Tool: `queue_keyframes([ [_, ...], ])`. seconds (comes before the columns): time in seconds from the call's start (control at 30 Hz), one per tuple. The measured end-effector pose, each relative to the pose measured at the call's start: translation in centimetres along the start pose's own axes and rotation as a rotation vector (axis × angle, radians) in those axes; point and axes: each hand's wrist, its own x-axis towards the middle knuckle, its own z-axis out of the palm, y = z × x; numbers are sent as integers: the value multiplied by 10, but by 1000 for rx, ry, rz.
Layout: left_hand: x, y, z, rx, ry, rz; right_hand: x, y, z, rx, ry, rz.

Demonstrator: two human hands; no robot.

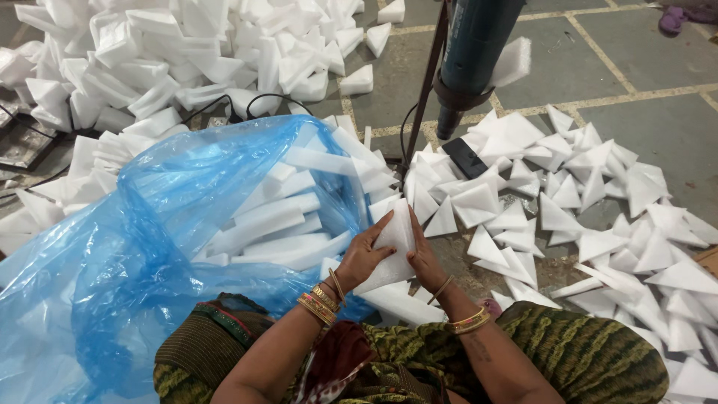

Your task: The person sits on the floor and repeatedly picks up rectangular white foam blocks from a blue plastic bag. They place each block under a vertical cutting machine, which slices the foam into triangular pieces. The cut pieces fall onto the floor, accumulating in a pile.

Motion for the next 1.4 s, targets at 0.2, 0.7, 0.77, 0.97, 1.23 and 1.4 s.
queue_keyframes([
  [0.2,1,-2,-2,68,-22,15,3,3,2,87,24,-6],
  [0.7,3,19,-4,-19,-252,34,16,-10,-5,315,401,-203],
  [0.77,2,25,-3,19,-239,-16,14,-10,-5,315,414,-215],
  [0.97,-4,32,-3,43,-242,95,15,-10,-3,387,449,-226],
  [1.23,25,24,-7,31,-234,47,32,15,-8,548,514,-224],
  [1.4,93,17,-21,99,-202,89,92,71,-34,925,483,-199],
])
